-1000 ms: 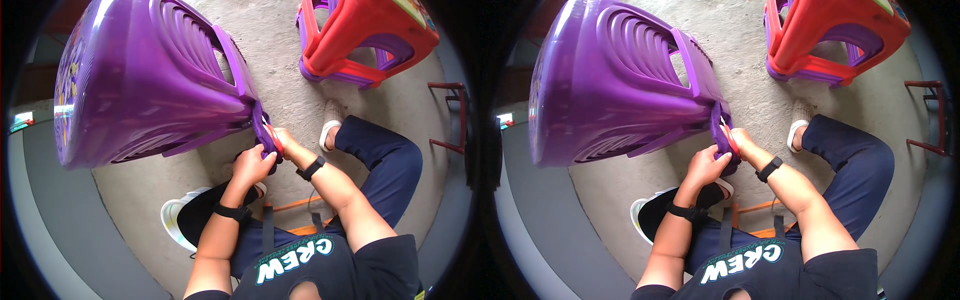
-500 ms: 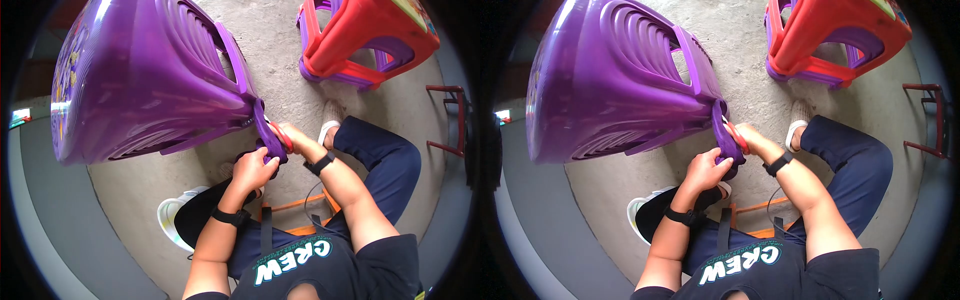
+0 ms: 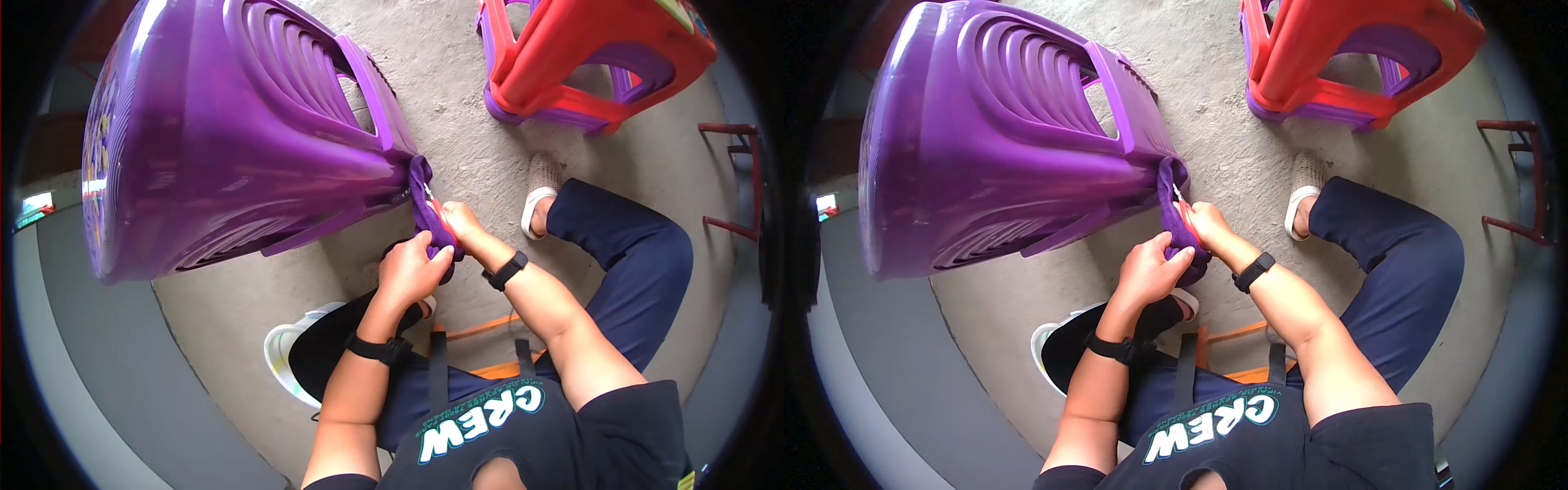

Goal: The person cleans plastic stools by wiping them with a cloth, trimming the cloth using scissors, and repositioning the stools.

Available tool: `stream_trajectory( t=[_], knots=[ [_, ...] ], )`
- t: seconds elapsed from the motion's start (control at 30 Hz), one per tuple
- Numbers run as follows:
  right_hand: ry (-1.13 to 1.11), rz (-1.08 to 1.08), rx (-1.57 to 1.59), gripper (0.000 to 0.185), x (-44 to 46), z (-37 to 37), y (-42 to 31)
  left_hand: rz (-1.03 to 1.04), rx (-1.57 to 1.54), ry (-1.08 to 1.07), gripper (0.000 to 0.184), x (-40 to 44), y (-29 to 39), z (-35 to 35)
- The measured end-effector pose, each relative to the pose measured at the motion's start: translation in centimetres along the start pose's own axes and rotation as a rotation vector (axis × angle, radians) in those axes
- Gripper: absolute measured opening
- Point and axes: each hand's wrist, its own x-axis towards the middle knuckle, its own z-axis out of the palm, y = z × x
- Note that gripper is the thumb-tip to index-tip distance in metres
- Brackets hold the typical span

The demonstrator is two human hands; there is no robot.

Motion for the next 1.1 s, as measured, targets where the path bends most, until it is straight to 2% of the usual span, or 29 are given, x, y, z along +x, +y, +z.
stream_trajectory(
  t=[0.07, 0.17, 0.2, 0.3, 0.43, 0.53, 0.6, 0.83, 0.9, 1.1],
  knots=[
    [0.026, 0.155, 0.230, 0.055, 0.2, 0.7, 1.0, -0.026, -0.072, 0.014, 0.036, -0.2, 0.2, -0.4],
    [-0.059, 0.173, -0.005, 0.053, -0.9, -3.0, -1.1, -0.015, -0.058, -0.011, 0.036, -0.2, -0.2, -0.2],
    [-0.048, 0.068, -0.169, 0.052, -2.2, -3.6, -3.2, -0.030, -0.009, -0.043, 0.036, -0.3, 0.1, -0.3],
    [-0.066, -0.059, -0.438, 0.050, -2.0, -4.2, -4.3, 0.001, -0.043, -0.063, 0.035, -0.5, 0.2, 0.1],
    [-0.118, -0.047, -0.708, 0.046, -1.3, -5.0, -7.3, 0.006, -0.024, -0.053, 0.038, -0.6, 0.3, -0.1],
    [-0.033, -0.143, -0.963, 0.042, -2.0, -5.4, -9.6, -0.032, -0.039, -0.054, 0.036, -0.6, 0.0, -0.2],
    [-0.037, -0.208, -1.074, 0.037, -2.6, -6.0, -10.7, 0.015, -0.021, -0.009, 0.036, -0.8, -0.5, 0.3],
    [-0.114, -0.389, -1.183, 0.030, -1.5, -6.9, -9.7, -0.013, 0.016, -0.090, 0.038, -0.8, -0.1, -0.3],
    [-0.110, -0.466, -1.191, 0.030, -1.9, -7.3, -8.9, 0.014, 0.002, -0.056, 0.038, -1.0, -0.4, 0.1],
    [-0.141, -0.211, -1.036, 0.038, -4.0, -6.8, -7.3, 0.024, 0.033, -0.115, 0.037, -1.1, 0.5, -0.1]
  ],
)
